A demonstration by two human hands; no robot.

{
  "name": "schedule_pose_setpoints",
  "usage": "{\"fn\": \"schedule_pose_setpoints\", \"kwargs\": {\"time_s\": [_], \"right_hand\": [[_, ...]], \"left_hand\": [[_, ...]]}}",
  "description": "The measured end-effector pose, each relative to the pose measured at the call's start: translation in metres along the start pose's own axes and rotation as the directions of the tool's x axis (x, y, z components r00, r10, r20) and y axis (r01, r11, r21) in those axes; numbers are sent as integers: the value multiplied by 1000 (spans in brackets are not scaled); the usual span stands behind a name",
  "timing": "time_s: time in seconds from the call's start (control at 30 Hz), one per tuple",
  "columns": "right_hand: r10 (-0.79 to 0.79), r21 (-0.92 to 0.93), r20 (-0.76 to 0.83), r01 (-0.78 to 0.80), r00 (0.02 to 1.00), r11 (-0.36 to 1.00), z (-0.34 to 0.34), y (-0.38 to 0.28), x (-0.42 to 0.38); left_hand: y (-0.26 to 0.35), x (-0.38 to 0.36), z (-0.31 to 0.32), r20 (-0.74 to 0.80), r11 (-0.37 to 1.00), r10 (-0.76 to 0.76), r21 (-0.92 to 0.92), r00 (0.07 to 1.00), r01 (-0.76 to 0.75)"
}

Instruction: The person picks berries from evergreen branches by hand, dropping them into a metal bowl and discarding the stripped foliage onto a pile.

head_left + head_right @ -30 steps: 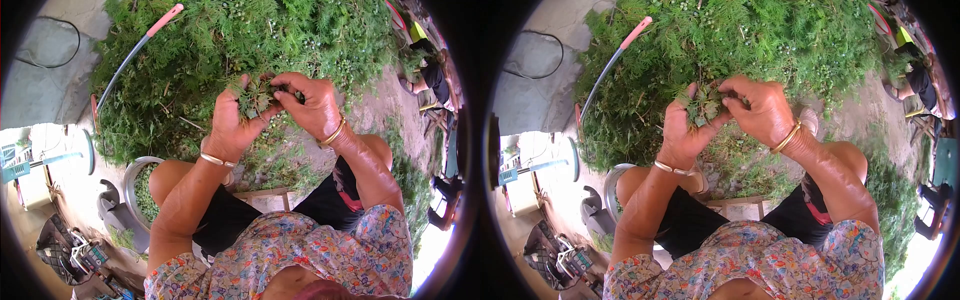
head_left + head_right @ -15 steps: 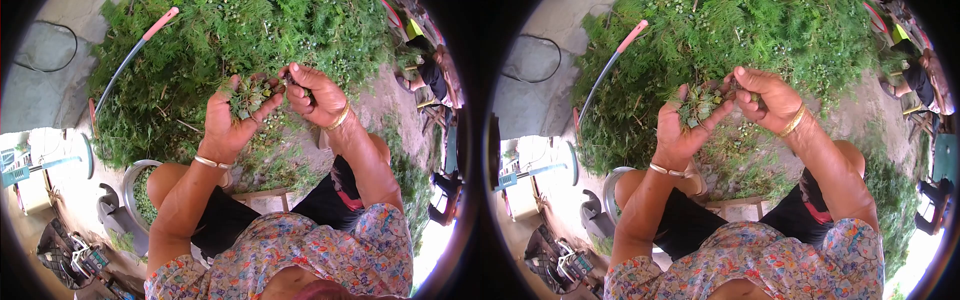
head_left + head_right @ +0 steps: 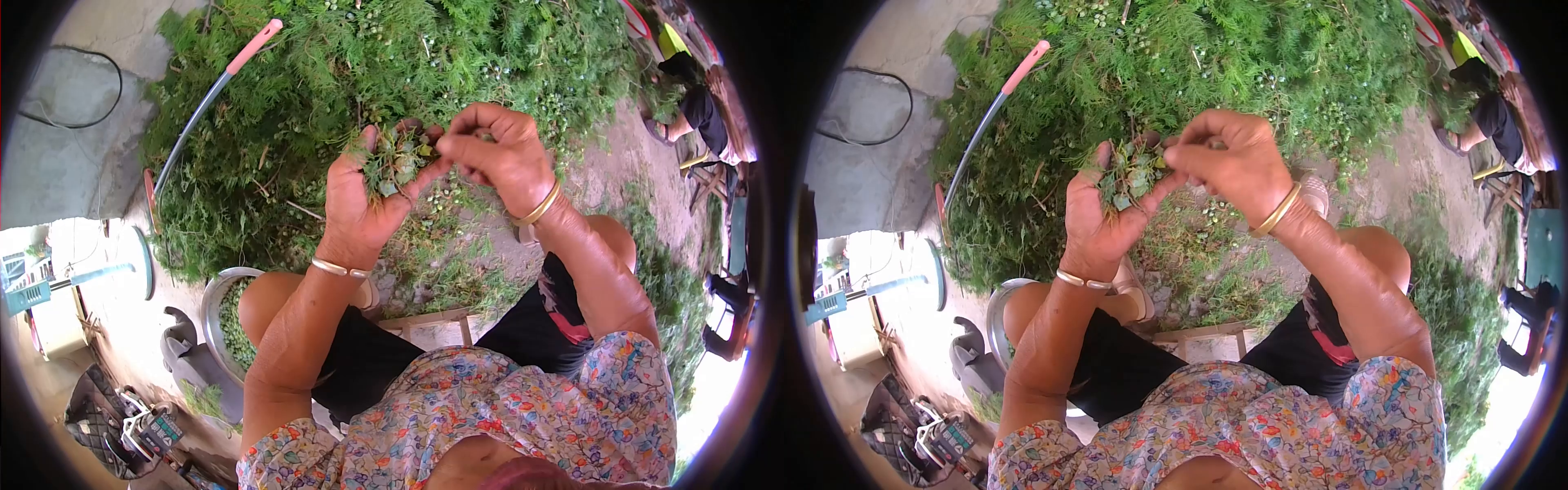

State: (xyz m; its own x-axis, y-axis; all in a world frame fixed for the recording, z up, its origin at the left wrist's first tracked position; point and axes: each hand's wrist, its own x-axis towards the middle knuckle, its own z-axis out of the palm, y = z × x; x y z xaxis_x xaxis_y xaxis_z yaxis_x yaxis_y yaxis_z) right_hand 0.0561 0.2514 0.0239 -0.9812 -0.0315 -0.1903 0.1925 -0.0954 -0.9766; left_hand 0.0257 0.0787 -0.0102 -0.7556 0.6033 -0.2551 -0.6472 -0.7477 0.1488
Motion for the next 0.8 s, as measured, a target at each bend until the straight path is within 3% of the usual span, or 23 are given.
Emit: {"fn": "schedule_pose_setpoints", "kwargs": {"time_s": [0.03, 0.07, 0.13, 0.27, 0.37, 0.4, 0.43, 0.47, 0.53, 0.63, 0.7, 0.73, 0.77, 0.8], "right_hand": [[-200, -235, -10, 193, 980, 953, 3, 5, 0], [-201, -235, -11, 193, 980, 953, 4, 9, 2], [-398, -513, 26, 354, 917, 782, 6, 15, 3], [-310, -594, -11, 243, 951, 767, 8, 17, 1], [-372, -483, 9, 330, 928, 811, 3, 16, 4], [-124, -200, -45, 112, 991, 973, 0, 1, 3], [137, 103, -19, -135, 990, 986, -3, -8, 3], [137, 102, -15, -135, 990, 986, -6, -9, 3], [166, 455, 64, -177, 984, 872, -11, -9, 4], [170, 514, 136, -216, 976, 830, -10, -7, 4], [178, 552, 159, -237, 971, 800, -4, -7, 2], [126, 296, 67, -140, 990, 945, 1, -5, -1], [48, 5, -6, -48, 999, 999, 5, -3, -2], [48, 4, -4, -48, 999, 999, 8, 2, 0]], "left_hand": [[0, 0, -2, 1, 1000, -2, 0, 1000, 2], [0, 0, -4, 14, 999, -20, -34, 1000, 20], [0, 1, -6, 25, 997, -37, -67, 999, 39], [-2, 2, -11, 31, 997, -69, -36, 997, 70], [-4, 0, -4, 14, 997, -50, -50, 999, 51], [-3, 0, 0, -16, 998, -25, -59, 1000, 24], [-2, 0, 2, -15, 998, -21, -59, 1000, 20], [0, 0, 3, -15, 998, -22, -67, 1000, 21], [2, -1, 2, -18, 997, -21, -75, 1000, 20], [2, -1, 1, 17, 990, -35, -134, 999, 37], [0, 0, 1, -1, 998, 2, -57, 1000, -2], [0, 0, -1, -1, 998, 3, -56, 1000, -3], [2, 0, -5, 39, 996, -5, -85, 999, 9], [3, 1, -7, 79, 993, -11, -114, 997, 20]]}}
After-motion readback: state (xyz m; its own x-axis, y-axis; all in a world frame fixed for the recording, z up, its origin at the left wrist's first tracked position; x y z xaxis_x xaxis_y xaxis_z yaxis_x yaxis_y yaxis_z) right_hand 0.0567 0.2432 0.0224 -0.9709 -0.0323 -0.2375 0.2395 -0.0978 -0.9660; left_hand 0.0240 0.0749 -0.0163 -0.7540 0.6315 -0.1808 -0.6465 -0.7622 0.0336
